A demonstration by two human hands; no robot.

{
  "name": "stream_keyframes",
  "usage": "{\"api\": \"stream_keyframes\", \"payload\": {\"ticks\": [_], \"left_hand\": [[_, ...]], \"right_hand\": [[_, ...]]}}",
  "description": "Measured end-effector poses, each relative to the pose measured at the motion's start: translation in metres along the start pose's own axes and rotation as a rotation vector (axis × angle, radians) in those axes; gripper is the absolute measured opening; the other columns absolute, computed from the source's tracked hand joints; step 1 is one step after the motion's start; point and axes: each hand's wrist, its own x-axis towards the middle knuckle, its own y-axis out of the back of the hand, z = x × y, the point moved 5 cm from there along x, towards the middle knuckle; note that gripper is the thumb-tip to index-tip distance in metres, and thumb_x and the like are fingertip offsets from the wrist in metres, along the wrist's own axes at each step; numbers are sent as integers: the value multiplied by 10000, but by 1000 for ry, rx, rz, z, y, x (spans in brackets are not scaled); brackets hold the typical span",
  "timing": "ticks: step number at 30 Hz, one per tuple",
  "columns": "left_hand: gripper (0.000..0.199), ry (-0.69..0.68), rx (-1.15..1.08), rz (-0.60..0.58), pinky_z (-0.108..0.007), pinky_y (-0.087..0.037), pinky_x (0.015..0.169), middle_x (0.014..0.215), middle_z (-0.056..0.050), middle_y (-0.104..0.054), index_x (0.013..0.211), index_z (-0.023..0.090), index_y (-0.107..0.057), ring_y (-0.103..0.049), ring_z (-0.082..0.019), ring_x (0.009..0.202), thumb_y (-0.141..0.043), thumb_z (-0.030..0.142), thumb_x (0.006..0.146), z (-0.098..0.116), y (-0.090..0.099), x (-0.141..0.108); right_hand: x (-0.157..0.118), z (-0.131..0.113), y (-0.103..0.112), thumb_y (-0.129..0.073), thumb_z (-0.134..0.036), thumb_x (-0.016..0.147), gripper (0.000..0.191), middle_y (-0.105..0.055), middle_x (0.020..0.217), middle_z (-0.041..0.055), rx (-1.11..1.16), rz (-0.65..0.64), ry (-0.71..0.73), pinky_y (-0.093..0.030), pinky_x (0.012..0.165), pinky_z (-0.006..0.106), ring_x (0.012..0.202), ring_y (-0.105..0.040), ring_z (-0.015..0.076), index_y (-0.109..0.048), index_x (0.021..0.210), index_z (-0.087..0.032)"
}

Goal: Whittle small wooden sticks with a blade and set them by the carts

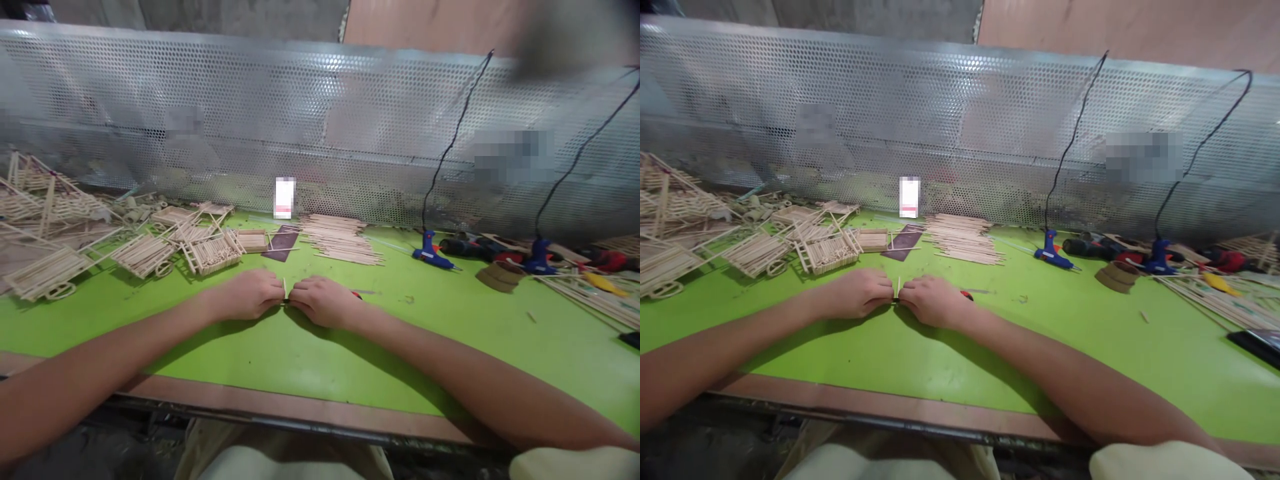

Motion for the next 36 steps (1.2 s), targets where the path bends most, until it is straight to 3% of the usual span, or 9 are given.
{"api": "stream_keyframes", "payload": {"ticks": [8, 13, 15, 23, 36], "left_hand": [[234, -51, 117, 1, -350, -487, 727, 805, -38, -711, 895, 184, -698, -625, -188, 709, -519, 219, 1040, -7, 3, -7], [309, -38, 130, 63, -371, -564, 813, 1175, -108, -758, 1239, 178, -703, -724, -221, 936, -452, 187, 1060, -17, 5, -10], [300, -62, 147, 43, -382, -578, 835, 1248, -116, -741, 1276, 187, -697, -732, -234, 972, -509, 197, 1043, -16, 3, -10], [148, -99, 127, 15, -328, -552, 777, 1024, -68, -771, 1084, 192, -745, -720, -194, 836, -632, 226, 995, -9, 3, -6], [195, -78, 77, 50, -301, -510, 691, 977, -68, -761, 1071, 177, -742, -688, -185, 784, -553, 193, 1027, -11, 7, -8]], "right_hand": [[1, -5, -2, -547, -253, 1059, 190, -758, 956, 66, -122, -15, -2, -455, 823, 336, 867, -687, 200, -714, 1026, -168], [-3, -8, -2, -510, -248, 1070, 200, -761, 962, 66, -212, 34, 31, -455, 849, 351, 891, -690, 209, -693, 1060, -168], [-6, -9, -1, -521, -214, 1052, 172, -760, 972, 67, -229, 46, 43, -456, 852, 346, 891, -689, 204, -684, 1078, -166], [-11, -11, 3, -434, -293, 1101, 280, -749, 931, 55, -189, 113, 23, -439, 751, 303, 800, -669, 172, -685, 1038, -188], [-17, -9, 11, -397, -310, 1112, 318, -753, 914, 50, -95, 329, 22, -446, 732, 304, 762, -646, 170, -688, 1079, -187]]}}
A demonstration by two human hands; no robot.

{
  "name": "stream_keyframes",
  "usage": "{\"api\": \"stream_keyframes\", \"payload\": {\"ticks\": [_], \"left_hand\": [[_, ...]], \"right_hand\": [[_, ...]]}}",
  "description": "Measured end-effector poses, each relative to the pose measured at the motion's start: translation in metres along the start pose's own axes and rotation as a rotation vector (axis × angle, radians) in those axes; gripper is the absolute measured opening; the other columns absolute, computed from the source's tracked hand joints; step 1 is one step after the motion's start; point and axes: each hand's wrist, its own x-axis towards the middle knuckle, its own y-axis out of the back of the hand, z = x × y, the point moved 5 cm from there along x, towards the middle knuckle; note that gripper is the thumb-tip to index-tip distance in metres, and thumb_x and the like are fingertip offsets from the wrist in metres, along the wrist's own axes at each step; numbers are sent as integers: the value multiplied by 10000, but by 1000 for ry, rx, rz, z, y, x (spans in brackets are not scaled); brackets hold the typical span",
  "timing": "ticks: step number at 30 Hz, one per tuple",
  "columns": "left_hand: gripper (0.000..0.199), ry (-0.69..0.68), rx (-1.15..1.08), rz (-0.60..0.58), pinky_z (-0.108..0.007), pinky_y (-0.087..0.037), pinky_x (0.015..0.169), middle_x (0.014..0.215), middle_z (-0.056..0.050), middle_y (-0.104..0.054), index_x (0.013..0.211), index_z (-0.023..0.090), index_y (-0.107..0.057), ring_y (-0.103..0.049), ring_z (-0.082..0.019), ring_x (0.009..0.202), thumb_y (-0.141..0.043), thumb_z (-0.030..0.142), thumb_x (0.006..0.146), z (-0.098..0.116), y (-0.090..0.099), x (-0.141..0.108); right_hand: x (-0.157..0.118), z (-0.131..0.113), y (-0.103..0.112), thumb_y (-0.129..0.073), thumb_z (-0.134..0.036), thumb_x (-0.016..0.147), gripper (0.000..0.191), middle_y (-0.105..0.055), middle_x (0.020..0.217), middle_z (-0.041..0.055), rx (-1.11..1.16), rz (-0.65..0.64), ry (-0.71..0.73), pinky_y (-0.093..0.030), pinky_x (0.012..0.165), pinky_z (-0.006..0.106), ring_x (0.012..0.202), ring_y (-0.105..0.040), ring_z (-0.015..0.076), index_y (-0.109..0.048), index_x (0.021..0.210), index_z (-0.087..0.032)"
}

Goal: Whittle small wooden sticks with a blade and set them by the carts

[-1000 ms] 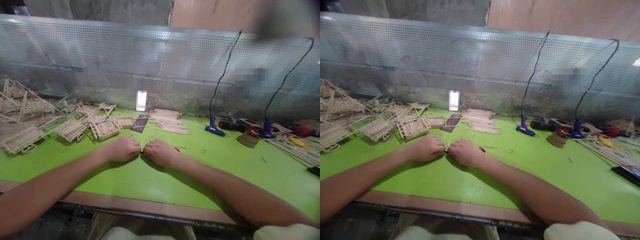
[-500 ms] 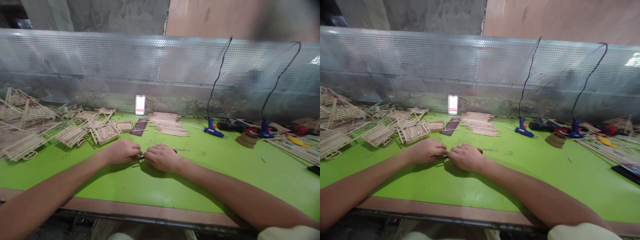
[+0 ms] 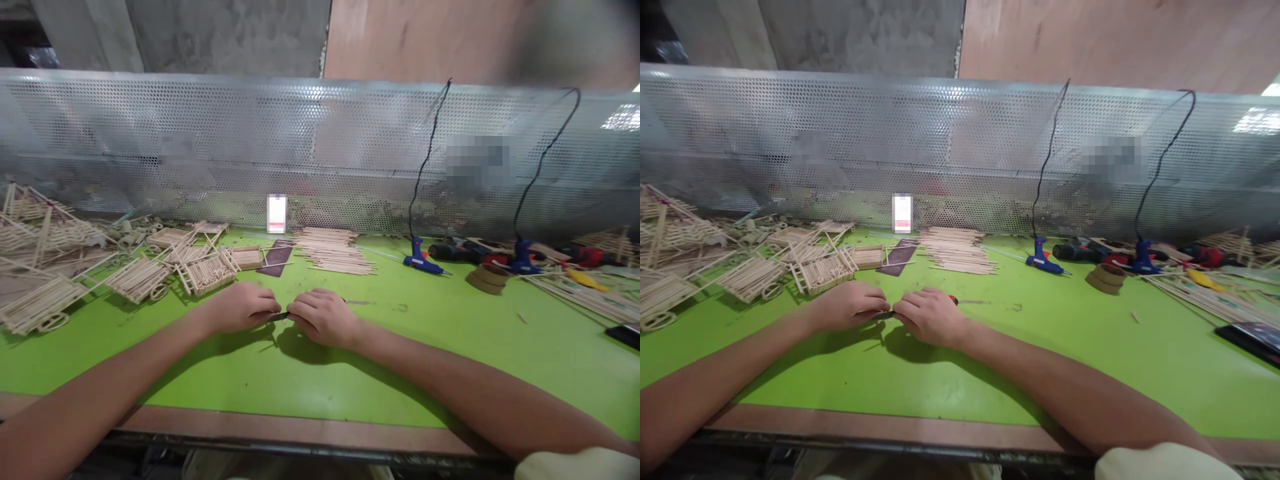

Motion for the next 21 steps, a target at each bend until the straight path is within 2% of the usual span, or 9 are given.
{"api": "stream_keyframes", "payload": {"ticks": [7, 14, 21], "left_hand": [[243, 21, -27, 30, -297, -499, 681, 957, -52, -758, 1087, 185, -747, -682, -179, 778, -510, 230, 1065, 0, 4, 1], [272, 31, -44, 50, -284, -485, 679, 942, -55, -752, 1088, 180, -745, -675, -174, 770, -477, 221, 1074, 1, 7, 1], [291, 49, -76, 53, -275, -450, 645, 887, -40, -733, 1088, 178, -730, -649, -168, 739, -440, 196, 1067, 3, 8, 2]], "right_hand": [[-1, 2, 5, -387, -312, 1115, 328, -759, 892, 45, 19, 116, 5, -444, 742, 313, 743, -651, 167, -683, 1052, -184], [-2, 0, 14, -419, -293, 1105, 284, -748, 841, 38, 57, 270, 34, -412, 688, 303, 702, -633, 157, -654, 994, -180], [-1, 0, 20, -453, -274, 1090, 232, -725, 825, 45, 144, 309, -21, -402, 662, 297, 687, -603, 157, -636, 984, -180]]}}
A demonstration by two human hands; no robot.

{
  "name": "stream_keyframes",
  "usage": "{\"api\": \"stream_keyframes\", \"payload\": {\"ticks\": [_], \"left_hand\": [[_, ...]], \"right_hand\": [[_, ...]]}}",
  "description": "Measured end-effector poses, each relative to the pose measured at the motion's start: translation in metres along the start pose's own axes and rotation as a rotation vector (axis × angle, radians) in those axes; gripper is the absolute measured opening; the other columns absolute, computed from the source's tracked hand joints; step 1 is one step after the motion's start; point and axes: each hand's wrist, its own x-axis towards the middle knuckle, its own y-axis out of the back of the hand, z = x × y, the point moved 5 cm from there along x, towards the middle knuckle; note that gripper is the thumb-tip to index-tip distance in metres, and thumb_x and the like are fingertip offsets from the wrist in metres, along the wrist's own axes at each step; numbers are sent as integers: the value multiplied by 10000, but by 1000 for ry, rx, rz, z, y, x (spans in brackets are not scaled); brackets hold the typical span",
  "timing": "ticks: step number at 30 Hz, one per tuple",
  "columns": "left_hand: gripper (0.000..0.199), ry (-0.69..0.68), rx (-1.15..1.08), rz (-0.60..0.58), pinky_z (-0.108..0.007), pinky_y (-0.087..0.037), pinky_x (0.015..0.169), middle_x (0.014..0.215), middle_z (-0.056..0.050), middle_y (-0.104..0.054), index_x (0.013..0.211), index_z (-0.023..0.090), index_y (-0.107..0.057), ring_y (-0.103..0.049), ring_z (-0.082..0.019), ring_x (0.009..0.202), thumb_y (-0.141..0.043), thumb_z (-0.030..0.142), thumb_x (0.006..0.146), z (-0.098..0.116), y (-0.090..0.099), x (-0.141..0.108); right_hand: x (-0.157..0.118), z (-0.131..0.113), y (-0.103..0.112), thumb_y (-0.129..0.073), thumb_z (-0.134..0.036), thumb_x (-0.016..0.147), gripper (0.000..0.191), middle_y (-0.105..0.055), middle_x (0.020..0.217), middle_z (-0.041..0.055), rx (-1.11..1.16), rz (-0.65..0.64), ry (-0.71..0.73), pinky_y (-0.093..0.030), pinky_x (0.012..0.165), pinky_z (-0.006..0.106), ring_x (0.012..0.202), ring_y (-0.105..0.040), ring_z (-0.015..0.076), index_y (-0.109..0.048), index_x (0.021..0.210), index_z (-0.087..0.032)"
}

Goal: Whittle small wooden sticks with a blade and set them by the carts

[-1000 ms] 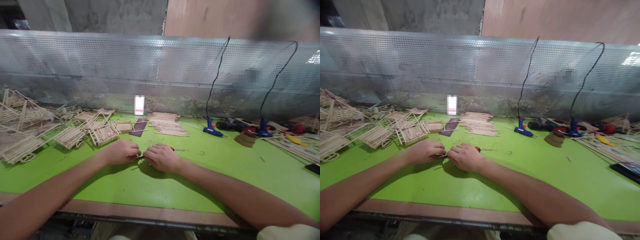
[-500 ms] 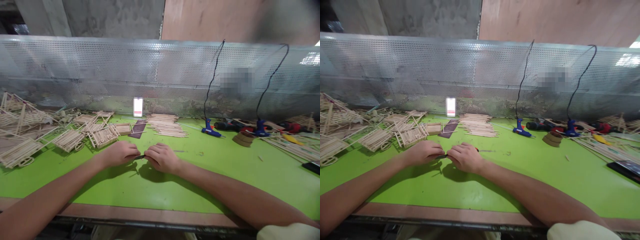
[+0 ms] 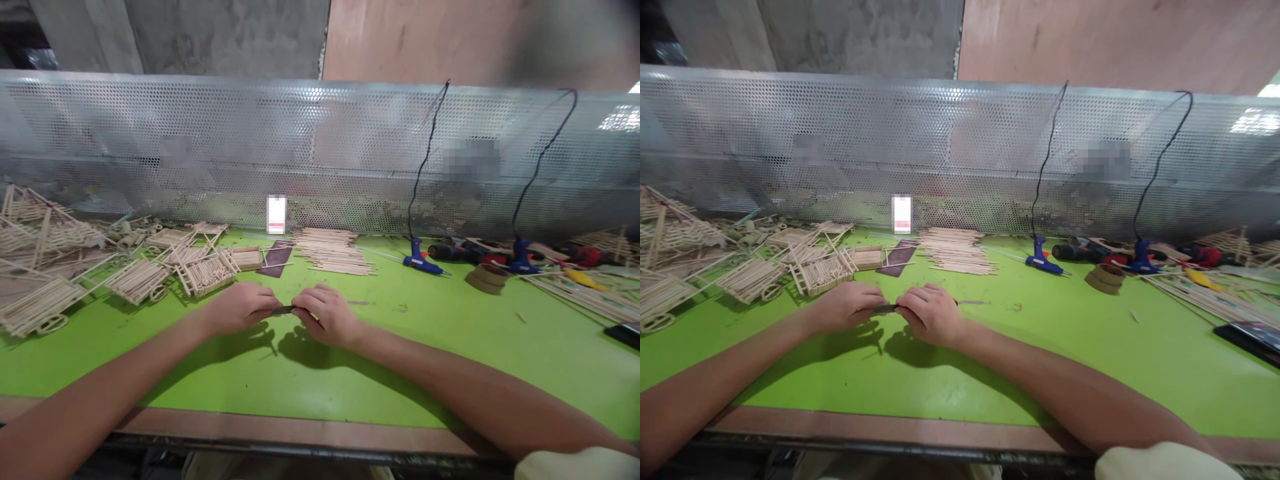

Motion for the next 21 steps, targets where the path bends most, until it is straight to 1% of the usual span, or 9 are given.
{"api": "stream_keyframes", "payload": {"ticks": [3, 6, 8, 13, 16, 19, 21], "left_hand": [[291, 7, 21, 1, -271, -417, 619, 863, -38, -716, 1074, 175, -717, -627, -160, 714, -426, 197, 1074, 2, 0, 0], [285, 32, -7, 11, -263, -396, 607, 810, -29, -688, 990, 167, -696, -603, -149, 674, -438, 236, 1091, 4, 1, 1], [299, 55, -35, 13, -261, -391, 608, 785, -24, -675, 941, 166, -676, -598, -148, 663, -446, 273, 1099, 5, 2, 2], [347, 117, -30, 9, -272, -398, 618, 776, -31, -689, 922, 167, -678, -618, -169, 676, -434, 331, 1107, 7, 1, 1], [324, 139, -48, -37, -275, -429, 636, 819, -35, -737, 974, 177, -721, -658, -174, 698, -465, 334, 1099, 3, -4, -2], [275, 163, -70, -99, -281, -477, 675, 898, -33, -783, 1029, 192, -747, -703, -179, 734, -502, 304, 1085, -4, -12, -5], [289, 188, -62, -127, -288, -500, 674, 913, -37, -795, 1030, 189, -757, -716, -184, 728, -497, 301, 1085, -9, -15, -6]], "right_hand": [[1, 1, 1, -463, -271, 1086, 223, -717, 820, 48, 42, 14, -36, -408, 653, 291, 692, -599, 159, -635, 978, -180], [1, 3, 0, -461, -256, 1081, 217, -706, 816, 50, 82, 37, -59, -412, 641, 286, 693, -589, 159, -633, 973, -180], [0, 4, 0, -461, -256, 1080, 213, -699, 809, 49, 98, 51, -74, -415, 635, 287, 689, -579, 161, -632, 976, -181], [0, 6, 0, -458, -262, 1079, 218, -692, 808, 57, 108, 53, -109, -431, 635, 300, 706, -579, 173, -635, 979, -183], [-1, 12, 1, -447, -269, 1080, 229, -694, 825, 65, 134, 49, -169, -453, 642, 310, 734, -601, 183, -642, 996, -184], [-5, 23, 1, -455, -277, 1072, 227, -699, 843, 74, 127, 52, -247, -470, 650, 320, 760, -621, 196, -656, 1022, -185], [-7, 32, -2, -465, -268, 1063, 225, -711, 873, 85, 78, 7, -279, -477, 669, 331, 780, -632, 207, -671, 1036, -182]]}}
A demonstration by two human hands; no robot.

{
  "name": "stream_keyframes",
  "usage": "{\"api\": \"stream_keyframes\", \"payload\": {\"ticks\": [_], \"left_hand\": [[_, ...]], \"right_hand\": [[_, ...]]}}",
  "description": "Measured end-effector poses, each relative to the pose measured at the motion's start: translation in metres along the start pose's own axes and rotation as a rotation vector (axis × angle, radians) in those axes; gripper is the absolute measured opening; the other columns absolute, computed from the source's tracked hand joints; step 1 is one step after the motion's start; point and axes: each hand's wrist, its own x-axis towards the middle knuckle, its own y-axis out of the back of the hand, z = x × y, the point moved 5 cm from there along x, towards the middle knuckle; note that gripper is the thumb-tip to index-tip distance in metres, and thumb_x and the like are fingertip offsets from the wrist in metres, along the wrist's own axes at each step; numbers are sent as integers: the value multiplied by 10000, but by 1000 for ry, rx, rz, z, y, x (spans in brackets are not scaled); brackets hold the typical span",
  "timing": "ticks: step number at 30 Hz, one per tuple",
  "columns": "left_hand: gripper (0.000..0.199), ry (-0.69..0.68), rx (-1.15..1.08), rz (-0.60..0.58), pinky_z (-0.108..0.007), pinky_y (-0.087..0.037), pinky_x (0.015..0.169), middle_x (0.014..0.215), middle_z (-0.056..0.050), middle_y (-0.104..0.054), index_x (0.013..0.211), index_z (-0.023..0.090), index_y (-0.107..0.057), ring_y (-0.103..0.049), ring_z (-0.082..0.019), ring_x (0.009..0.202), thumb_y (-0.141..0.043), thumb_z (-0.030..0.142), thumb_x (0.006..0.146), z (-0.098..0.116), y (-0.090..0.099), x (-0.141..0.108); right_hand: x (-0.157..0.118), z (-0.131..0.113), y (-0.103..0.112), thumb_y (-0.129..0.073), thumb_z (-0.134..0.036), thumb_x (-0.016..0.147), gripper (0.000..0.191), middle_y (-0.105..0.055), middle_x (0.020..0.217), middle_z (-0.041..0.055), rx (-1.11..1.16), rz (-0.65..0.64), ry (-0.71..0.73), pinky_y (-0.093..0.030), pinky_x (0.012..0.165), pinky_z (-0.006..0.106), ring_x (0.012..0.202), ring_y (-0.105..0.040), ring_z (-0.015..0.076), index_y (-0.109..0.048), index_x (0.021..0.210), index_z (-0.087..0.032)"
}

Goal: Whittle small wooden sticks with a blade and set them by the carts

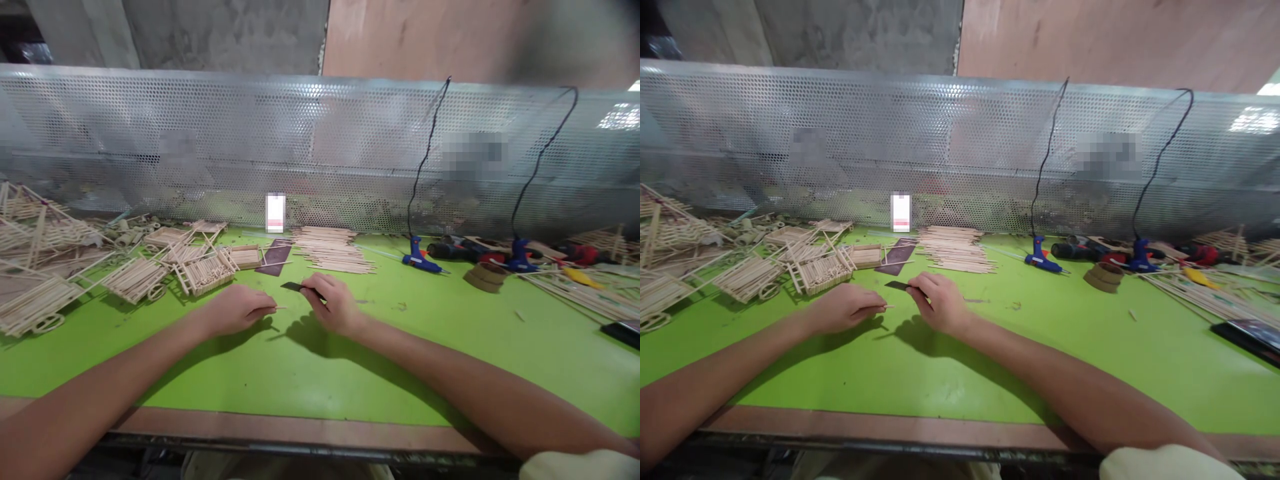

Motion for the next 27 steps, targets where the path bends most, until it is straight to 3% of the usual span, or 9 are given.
{"api": "stream_keyframes", "payload": {"ticks": [7, 11, 17, 23, 27], "left_hand": [[348, 7, -23, 70, -302, -574, 730, 1065, -54, -810, 1286, 236, -717, -767, -197, 818, -445, 347, 1099, -4, 4, -3], [378, -11, -14, 97, -267, -543, 642, 944, -29, -811, 1393, 271, -650, -721, -161, 652, -407, 352, 1115, -4, 4, -4], [388, 4, -57, 125, -225, -470, 526, 815, -19, -767, 1435, 239, -581, -644, -133, 541, -368, 336, 1126, -7, 2, -4], [379, 65, -163, 126, -232, -455, 504, 794, -51, -752, 1188, 164, -679, -611, -123, 509, -386, 395, 1118, -9, 4, -4], [350, 85, -304, 162, -240, -503, 560, 937, -65, -783, 1168, 183, -703, -652, -121, 596, -474, 436, 1093, -4, 9, -3]], "right_hand": [[4, 31, -12, -475, -275, 1070, 246, -760, 1071, 99, -294, -348, -180, -435, 889, 370, 972, -673, 234, -702, 1110, -185], [3, 47, -16, -481, -274, 1069, 242, -761, 1089, 90, -387, -488, -282, -402, 910, 350, 1017, -665, 222, -705, 1094, -189], [2, 51, -16, -464, -289, 1075, 263, -744, 1125, 100, -405, -500, -291, -406, 920, 353, 1061, -634, 224, -703, 1077, -181], [4, 40, -13, -398, -420, 1105, 390, -709, 1239, 119, -310, -428, -271, -432, 1031, 458, 1163, -619, 257, -685, 1203, -175], [6, 23, -11, -439, -411, 1094, 358, -707, 1248, 121, -259, -372, -198, -443, 1056, 507, 1179, -625, 267, -677, 1224, -177]]}}
